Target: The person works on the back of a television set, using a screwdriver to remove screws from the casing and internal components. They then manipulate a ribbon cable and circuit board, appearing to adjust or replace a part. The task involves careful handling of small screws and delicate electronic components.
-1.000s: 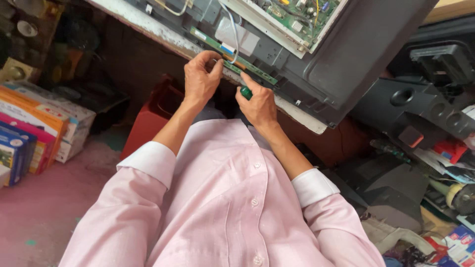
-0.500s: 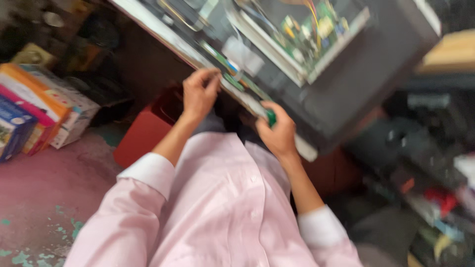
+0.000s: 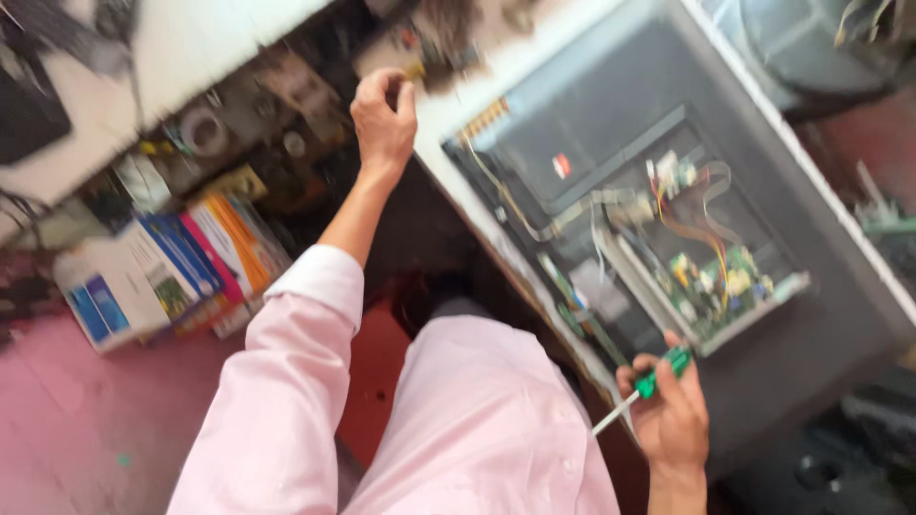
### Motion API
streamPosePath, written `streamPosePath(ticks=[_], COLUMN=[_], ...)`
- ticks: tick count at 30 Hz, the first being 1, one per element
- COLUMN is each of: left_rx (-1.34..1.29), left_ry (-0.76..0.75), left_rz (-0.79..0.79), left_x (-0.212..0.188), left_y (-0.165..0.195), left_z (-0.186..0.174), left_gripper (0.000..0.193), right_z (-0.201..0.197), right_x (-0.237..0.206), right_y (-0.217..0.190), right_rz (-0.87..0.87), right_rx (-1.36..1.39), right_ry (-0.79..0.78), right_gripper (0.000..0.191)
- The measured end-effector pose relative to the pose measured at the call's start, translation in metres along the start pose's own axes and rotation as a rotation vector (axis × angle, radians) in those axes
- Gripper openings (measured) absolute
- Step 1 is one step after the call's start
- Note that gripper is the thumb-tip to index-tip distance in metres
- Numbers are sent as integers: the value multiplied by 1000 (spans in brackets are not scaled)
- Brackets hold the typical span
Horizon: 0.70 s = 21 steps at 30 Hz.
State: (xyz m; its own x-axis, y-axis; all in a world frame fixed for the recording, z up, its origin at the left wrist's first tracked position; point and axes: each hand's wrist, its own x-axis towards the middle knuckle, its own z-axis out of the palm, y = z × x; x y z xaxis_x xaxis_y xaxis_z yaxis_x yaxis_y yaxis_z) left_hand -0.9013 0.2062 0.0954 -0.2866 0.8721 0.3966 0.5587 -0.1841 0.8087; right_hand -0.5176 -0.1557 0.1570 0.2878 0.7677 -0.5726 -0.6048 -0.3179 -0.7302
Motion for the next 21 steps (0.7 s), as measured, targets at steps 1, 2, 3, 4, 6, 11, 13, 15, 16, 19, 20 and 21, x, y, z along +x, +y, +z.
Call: streamPosePath(ticks=[1,2,3,4,6,11,13,15,16,19,20,21], left_rx=[35,72,109,138,188,208,219,239,273,345,347,350], left_ry=[-2,-8,-17,-29,-54,-96,-124,-156,-168,-200,-206,-214], left_rz=[6,11,17,38,82,54,22,-10,10,74,96,118], left_x=[31,61,90,117,162,211,219,225,228,237,239,240], left_y=[-7,-13,-18,-22,-25,-30,-33,-32,-31,-23,-21,-19], left_z=[0,-2,-2,-1,9,33,39,41,41,40,40,40], left_gripper=[11,11,10,11,12,18,18,15,12,8,9,10], right_z=[4,7,7,7,1,-25,-35,-35,-35,-34,-33,-30], right_x=[7,13,18,25,42,57,56,53,52,45,44,43], right_y=[5,9,14,20,29,41,34,35,35,38,38,37], right_rz=[-26,-44,-62,-84,-91,-117,54,-20,-53,-49,-1,47], right_rx=[6,4,4,9,38,195,269,169,115,179,161,144], right_ry=[-26,-31,-32,-32,-33,-80,-96,48,121,131,141,151], right_gripper=[52,51,50,49,46,33,39,36,36,36,35,34])
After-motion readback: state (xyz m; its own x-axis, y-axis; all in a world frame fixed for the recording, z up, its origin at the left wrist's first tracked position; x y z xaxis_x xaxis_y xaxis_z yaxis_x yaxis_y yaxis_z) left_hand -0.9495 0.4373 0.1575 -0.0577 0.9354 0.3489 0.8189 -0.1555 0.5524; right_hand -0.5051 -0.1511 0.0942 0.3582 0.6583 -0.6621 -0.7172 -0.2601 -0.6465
